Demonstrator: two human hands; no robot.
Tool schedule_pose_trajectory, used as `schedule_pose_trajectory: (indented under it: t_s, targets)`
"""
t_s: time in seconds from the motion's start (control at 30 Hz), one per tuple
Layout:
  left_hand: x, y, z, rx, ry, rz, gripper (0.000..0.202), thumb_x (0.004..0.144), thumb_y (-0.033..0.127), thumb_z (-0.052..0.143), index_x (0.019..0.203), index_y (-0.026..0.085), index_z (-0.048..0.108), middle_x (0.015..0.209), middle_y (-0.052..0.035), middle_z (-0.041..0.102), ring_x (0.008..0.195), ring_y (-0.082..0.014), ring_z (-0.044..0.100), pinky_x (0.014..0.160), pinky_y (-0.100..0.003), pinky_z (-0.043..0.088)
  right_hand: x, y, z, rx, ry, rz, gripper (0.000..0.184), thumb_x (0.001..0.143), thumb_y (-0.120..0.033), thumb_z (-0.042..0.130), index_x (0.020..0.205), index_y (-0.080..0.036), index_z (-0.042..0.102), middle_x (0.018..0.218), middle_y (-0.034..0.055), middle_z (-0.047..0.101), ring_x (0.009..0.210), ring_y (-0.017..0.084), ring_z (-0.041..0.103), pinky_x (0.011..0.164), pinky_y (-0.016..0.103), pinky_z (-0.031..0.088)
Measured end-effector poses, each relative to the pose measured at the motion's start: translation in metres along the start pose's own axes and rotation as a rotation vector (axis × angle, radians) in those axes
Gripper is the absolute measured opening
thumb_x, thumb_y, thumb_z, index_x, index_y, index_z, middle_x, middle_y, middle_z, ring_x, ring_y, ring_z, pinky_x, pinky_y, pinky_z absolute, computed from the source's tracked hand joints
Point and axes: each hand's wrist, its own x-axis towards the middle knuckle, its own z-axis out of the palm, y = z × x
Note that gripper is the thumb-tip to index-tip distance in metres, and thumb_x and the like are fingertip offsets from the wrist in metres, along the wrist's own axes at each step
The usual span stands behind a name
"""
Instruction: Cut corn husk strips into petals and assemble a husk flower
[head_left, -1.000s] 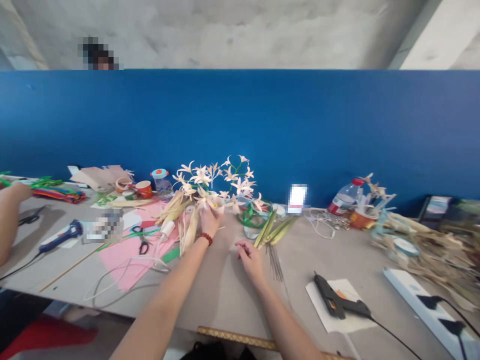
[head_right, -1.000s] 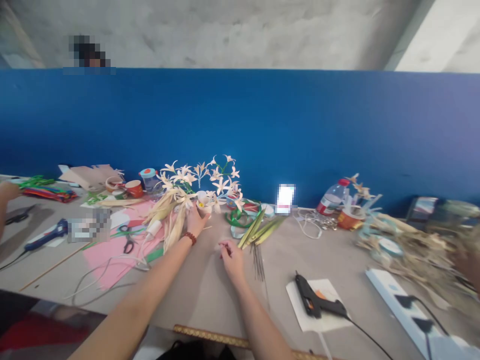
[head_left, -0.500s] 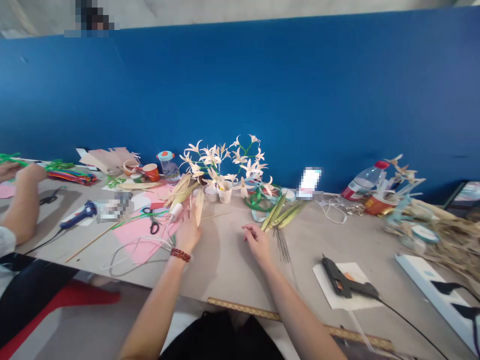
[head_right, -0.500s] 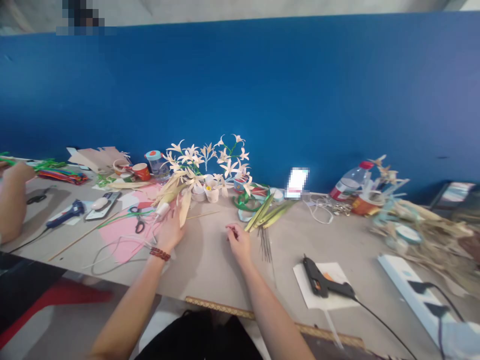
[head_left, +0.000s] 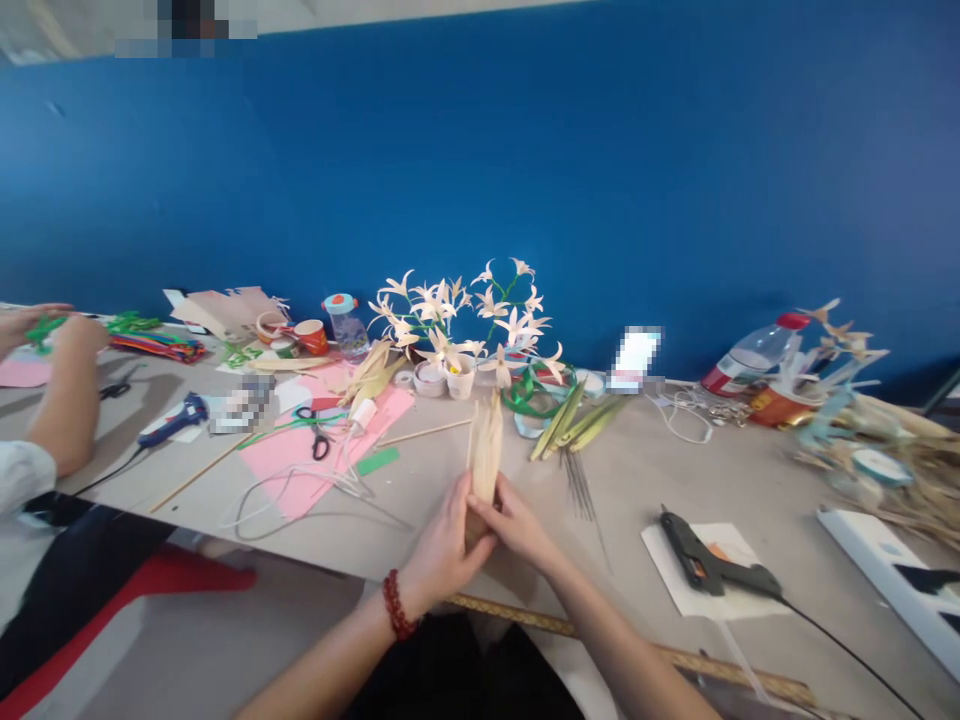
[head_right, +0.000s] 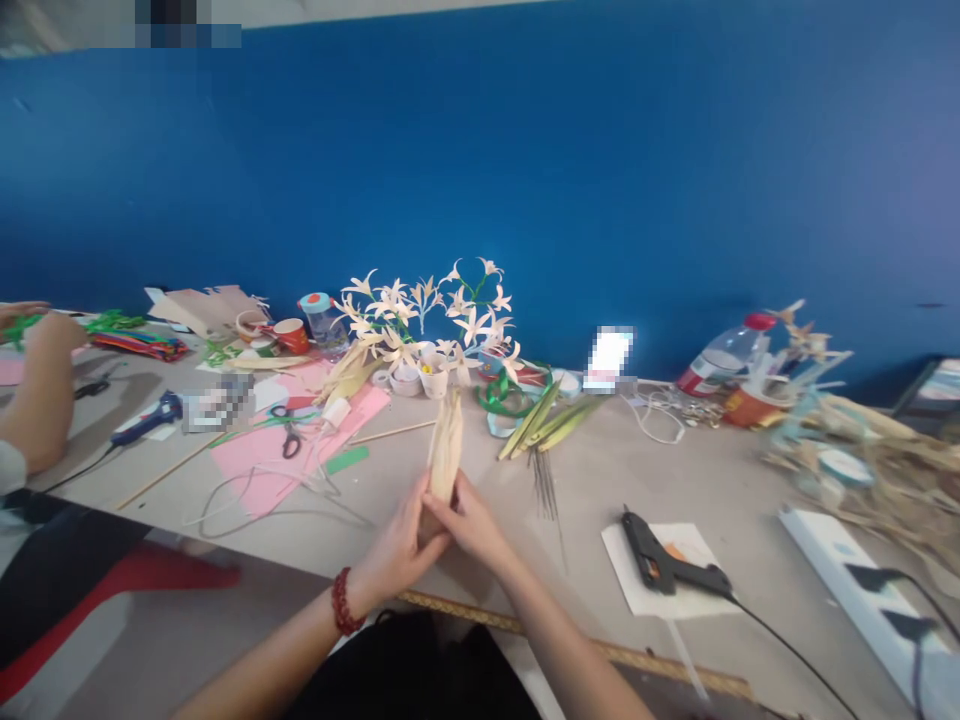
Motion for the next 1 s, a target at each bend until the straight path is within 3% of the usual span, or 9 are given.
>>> schedule_pose_trajectory:
  t_s: [0.17, 0.3, 0.43, 0.53, 0.6, 0.67, 0.8, 0.9, 1.0]
  targets:
    - [0.013, 0.012, -0.035, 0.095, -0.229, 0.134, 0.038, 0.093, 0.037, 0.05, 0.127, 0.023, 0.053, 0.127, -0.0092, 0.061, 0.117, -0.0216, 0.058, 0.101, -0.038, 0.048, -0.029, 0.012, -0.022, -0.077, 0.13, 0.065, 0.04, 0.086, -0.044, 0.057, 0.118, -0.019, 0.056, 0.111, 0.0092, 0.068, 0.104, 0.027, 0.063, 0.09, 0.037, 0.049]
    - [0.019, 0.01, -0.055, 0.182, -0.285, 0.214, 0.028, 0.094, 0.034, 0.048, 0.115, 0.022, 0.062, 0.108, -0.0067, 0.07, 0.101, -0.0195, 0.064, 0.091, -0.033, 0.052, -0.04, 0.013, -0.034, -0.313, 0.196, 0.13, 0.046, 0.084, -0.047, 0.058, 0.121, -0.02, 0.056, 0.11, 0.0093, 0.069, 0.103, 0.029, 0.064, 0.089, 0.037, 0.048]
    - [0.019, 0.0, -0.07, 0.281, -0.155, 0.273, 0.023, 0.094, 0.025, 0.045, 0.101, 0.022, 0.067, 0.099, -0.0059, 0.071, 0.095, -0.0175, 0.065, 0.088, -0.031, 0.051, -0.039, 0.012, -0.031, -0.411, 0.217, 0.153, 0.051, 0.084, -0.051, 0.055, 0.124, -0.019, 0.054, 0.11, 0.0111, 0.069, 0.101, 0.03, 0.065, 0.088, 0.038, 0.048]
    - [0.011, -0.017, -0.106, 0.53, 0.14, 0.116, 0.029, 0.09, 0.029, 0.052, 0.116, 0.02, 0.062, 0.123, -0.0115, 0.063, 0.118, -0.0249, 0.055, 0.104, -0.043, 0.041, -0.039, 0.016, -0.029, -0.411, 0.239, 0.149, 0.052, 0.085, -0.053, 0.051, 0.123, -0.017, 0.054, 0.112, 0.012, 0.068, 0.102, 0.03, 0.064, 0.089, 0.038, 0.048]
    - [-0.001, -0.034, -0.137, 0.746, 0.124, -0.06, 0.065, 0.079, 0.041, 0.064, 0.137, 0.019, 0.046, 0.141, -0.0159, 0.049, 0.131, -0.0344, 0.042, 0.111, -0.055, 0.028, -0.041, 0.021, -0.029, -0.387, 0.262, 0.139, 0.052, 0.086, -0.053, 0.05, 0.124, -0.017, 0.053, 0.114, 0.0116, 0.067, 0.104, 0.029, 0.064, 0.088, 0.037, 0.048]
    - [-0.015, -0.055, -0.165, 0.889, 0.053, -0.253, 0.08, 0.074, 0.042, 0.067, 0.144, 0.019, 0.037, 0.145, -0.018, 0.044, 0.131, -0.0393, 0.041, 0.109, -0.063, 0.022, -0.043, 0.026, -0.029, -0.379, 0.273, 0.136, 0.052, 0.087, -0.053, 0.049, 0.125, -0.018, 0.053, 0.114, 0.011, 0.068, 0.103, 0.029, 0.064, 0.086, 0.036, 0.049]
    - [-0.027, -0.094, -0.194, 0.8, -0.105, -0.42, 0.052, 0.082, 0.033, 0.052, 0.133, 0.019, 0.049, 0.124, -0.013, 0.062, 0.11, -0.0301, 0.06, 0.097, -0.044, 0.042, -0.044, 0.034, -0.028, -0.39, 0.278, 0.145, 0.056, 0.086, -0.056, 0.049, 0.127, -0.017, 0.052, 0.114, 0.012, 0.068, 0.103, 0.03, 0.064, 0.086, 0.037, 0.05]
    - [-0.019, -0.112, -0.2, 0.651, -0.012, -0.46, 0.031, 0.084, 0.02, 0.041, 0.107, 0.019, 0.061, 0.109, -0.0082, 0.068, 0.097, -0.0234, 0.064, 0.087, -0.033, 0.048, -0.044, 0.036, -0.028, -0.357, 0.296, 0.141, 0.056, 0.085, -0.057, 0.05, 0.126, -0.018, 0.053, 0.114, 0.0112, 0.068, 0.104, 0.03, 0.064, 0.086, 0.037, 0.05]
    - [-0.002, -0.119, -0.204, 0.622, 0.099, -0.477, 0.031, 0.085, 0.017, 0.036, 0.107, 0.018, 0.059, 0.109, -0.0079, 0.068, 0.102, -0.0221, 0.062, 0.087, -0.031, 0.048, -0.044, 0.035, -0.029, -0.349, 0.293, 0.13, 0.056, 0.085, -0.057, 0.05, 0.126, -0.018, 0.052, 0.114, 0.011, 0.068, 0.102, 0.03, 0.064, 0.084, 0.037, 0.051]
